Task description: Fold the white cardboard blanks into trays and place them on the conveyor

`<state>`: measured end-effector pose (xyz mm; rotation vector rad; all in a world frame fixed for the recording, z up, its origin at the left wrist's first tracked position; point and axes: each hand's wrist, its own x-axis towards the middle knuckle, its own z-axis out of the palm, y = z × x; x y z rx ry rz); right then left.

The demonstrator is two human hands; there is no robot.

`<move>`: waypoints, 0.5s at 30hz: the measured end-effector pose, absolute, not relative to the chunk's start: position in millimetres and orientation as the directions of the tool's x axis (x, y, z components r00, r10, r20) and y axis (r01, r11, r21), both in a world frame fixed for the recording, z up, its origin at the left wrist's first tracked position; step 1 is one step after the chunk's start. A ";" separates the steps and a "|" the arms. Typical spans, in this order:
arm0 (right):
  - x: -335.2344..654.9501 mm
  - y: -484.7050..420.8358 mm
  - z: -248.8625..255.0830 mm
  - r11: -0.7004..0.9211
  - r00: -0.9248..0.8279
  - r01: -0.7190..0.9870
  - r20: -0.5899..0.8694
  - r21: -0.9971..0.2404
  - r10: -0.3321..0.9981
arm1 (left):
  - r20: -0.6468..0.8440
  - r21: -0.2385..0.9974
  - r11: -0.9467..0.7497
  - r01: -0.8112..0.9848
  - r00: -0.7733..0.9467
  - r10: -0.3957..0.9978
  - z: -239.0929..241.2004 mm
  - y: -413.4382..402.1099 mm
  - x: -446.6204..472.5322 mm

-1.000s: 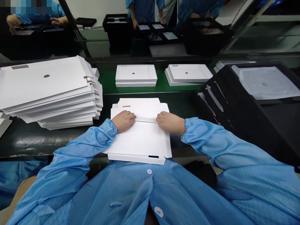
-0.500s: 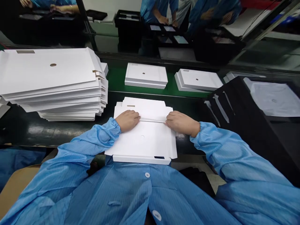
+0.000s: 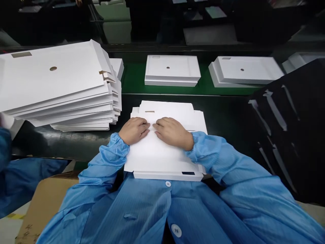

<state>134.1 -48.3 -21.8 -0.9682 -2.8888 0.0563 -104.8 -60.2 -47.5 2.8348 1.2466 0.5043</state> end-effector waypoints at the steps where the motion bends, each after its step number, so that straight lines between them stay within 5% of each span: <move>1: 125.5 -47.6 -26.0 0.798 -0.794 0.597 0.087 -0.078 0.602 | 0.287 0.118 -0.686 0.718 0.637 0.716 -47.0 -61.1 -104.4; 15: 119.9 -42.5 -54.0 0.895 -0.848 0.446 0.310 -0.021 0.430 | 0.237 -0.006 -0.753 0.658 0.733 0.638 -46.8 -59.2 -104.0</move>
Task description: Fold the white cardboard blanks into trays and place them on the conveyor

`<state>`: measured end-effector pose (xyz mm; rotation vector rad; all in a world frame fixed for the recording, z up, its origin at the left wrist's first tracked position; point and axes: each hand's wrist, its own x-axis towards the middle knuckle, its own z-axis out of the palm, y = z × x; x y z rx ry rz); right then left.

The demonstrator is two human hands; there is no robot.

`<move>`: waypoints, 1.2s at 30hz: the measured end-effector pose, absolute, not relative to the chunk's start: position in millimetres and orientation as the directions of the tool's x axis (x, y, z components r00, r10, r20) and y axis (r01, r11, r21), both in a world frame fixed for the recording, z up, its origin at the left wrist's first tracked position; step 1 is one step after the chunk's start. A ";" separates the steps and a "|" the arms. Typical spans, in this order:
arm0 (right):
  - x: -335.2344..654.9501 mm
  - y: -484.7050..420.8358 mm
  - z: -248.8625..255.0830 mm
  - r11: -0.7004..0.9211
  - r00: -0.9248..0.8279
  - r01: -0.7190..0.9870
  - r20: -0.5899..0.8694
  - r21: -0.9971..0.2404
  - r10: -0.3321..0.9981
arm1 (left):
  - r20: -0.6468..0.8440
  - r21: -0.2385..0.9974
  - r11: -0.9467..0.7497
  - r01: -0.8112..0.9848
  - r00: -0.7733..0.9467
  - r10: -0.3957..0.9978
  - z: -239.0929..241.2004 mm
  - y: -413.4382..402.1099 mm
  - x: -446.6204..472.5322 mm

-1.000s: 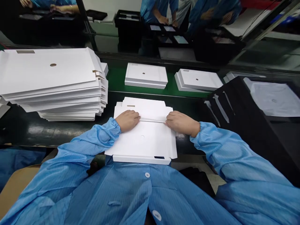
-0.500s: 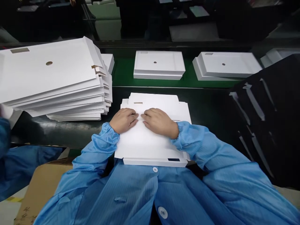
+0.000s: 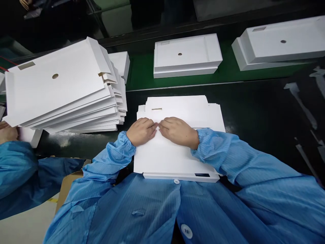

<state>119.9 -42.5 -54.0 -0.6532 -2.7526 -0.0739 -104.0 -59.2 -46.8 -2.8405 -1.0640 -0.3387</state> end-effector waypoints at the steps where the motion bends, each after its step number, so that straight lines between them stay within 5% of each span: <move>1: 119.6 -42.6 -53.9 0.896 -0.848 0.444 0.313 -0.018 0.427 | 0.246 -0.012 -0.756 0.654 0.735 0.632 -47.0 -59.3 -104.2; 18: 119.0 -44.4 -46.9 0.889 -0.842 0.453 0.294 -0.071 0.452 | 0.301 0.067 -0.756 0.651 0.709 0.637 -50.7 -62.4 -107.2; 32: 121.2 -49.6 -43.2 0.927 -0.905 0.364 0.269 0.089 0.330 | 0.258 -0.161 -0.754 0.636 0.765 0.590 -41.3 -65.7 -103.4; 36: 124.6 -45.8 -36.5 0.928 -0.908 0.345 0.299 0.137 0.294 | 0.324 -0.108 -0.768 0.631 0.753 0.573 -34.9 -64.7 -111.9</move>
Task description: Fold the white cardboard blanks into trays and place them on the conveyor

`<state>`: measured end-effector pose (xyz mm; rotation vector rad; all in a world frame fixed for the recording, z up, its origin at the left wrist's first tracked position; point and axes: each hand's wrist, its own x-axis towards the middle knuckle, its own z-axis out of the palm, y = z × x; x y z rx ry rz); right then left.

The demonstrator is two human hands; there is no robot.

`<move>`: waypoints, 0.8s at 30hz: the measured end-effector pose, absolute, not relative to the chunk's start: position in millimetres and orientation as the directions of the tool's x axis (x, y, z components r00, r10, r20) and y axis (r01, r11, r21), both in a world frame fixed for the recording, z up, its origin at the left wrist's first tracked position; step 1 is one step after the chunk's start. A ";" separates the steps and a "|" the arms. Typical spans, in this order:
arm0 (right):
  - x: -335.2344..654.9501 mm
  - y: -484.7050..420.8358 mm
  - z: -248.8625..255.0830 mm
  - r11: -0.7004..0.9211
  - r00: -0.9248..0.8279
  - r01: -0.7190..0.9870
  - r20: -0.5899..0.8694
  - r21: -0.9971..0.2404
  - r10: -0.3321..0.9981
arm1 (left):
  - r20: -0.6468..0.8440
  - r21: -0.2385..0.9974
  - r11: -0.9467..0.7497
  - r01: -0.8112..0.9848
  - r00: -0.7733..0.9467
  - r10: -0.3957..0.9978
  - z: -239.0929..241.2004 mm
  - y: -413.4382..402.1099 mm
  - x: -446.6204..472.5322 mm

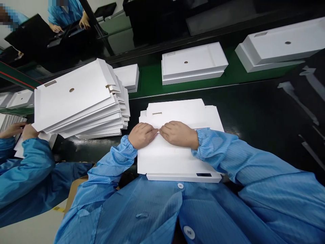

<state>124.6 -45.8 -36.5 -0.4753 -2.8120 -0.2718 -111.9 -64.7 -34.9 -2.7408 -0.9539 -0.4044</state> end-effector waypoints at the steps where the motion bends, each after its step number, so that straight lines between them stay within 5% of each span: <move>1: 125.2 -44.8 -34.9 0.929 -0.908 0.345 0.300 0.134 0.294 | 0.342 -0.086 -0.763 0.641 0.738 0.582 -33.5 -64.9 -115.0; 15: 115.9 -54.6 -35.3 0.916 -0.905 0.400 0.170 0.037 0.389 | 0.255 -0.059 -0.738 0.672 0.725 0.640 -41.2 -81.0 -124.2; 24: 119.6 -53.9 -41.1 0.920 -0.897 0.389 0.246 0.045 0.367 | 0.265 -0.091 -0.765 0.638 0.756 0.599 -42.2 -79.1 -125.1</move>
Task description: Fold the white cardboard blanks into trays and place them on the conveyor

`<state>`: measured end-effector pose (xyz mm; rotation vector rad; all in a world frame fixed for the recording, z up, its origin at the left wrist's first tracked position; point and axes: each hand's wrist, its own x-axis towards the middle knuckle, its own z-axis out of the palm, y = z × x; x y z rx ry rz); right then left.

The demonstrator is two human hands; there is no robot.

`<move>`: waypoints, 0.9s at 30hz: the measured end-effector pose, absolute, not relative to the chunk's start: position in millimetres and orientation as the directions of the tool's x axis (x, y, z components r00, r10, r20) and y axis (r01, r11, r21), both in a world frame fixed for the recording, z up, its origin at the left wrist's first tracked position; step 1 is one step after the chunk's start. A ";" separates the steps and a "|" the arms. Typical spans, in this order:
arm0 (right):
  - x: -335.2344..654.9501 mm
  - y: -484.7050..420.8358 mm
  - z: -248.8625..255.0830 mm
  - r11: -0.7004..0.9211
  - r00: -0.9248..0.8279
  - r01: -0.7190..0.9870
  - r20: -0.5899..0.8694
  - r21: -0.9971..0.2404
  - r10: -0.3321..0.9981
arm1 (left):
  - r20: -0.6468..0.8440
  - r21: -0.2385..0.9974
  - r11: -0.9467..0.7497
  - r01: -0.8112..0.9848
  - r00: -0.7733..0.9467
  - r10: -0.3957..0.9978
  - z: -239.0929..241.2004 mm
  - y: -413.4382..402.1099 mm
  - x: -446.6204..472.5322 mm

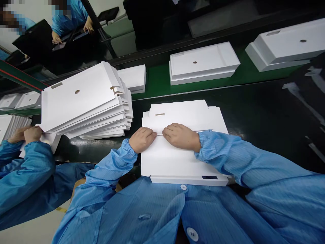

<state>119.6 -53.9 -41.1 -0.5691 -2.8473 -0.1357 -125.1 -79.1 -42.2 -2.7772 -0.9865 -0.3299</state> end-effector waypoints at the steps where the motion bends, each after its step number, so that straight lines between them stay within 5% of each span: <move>1: 120.1 -53.6 -41.2 0.924 -0.900 0.379 0.250 0.046 0.357 | 0.256 -0.072 -0.762 0.644 0.750 0.610 -42.0 -79.2 -125.0; 12: 120.2 -48.3 -31.2 0.923 -0.909 0.380 0.212 0.063 0.360 | 0.271 -0.091 -0.779 0.621 0.768 0.580 -35.0 -73.9 -123.5; 27: 187.5 -42.7 -15.2 0.715 -0.733 0.672 -0.031 -0.192 0.680 | 0.359 0.055 -0.702 0.710 0.642 0.678 -23.9 -68.9 -128.0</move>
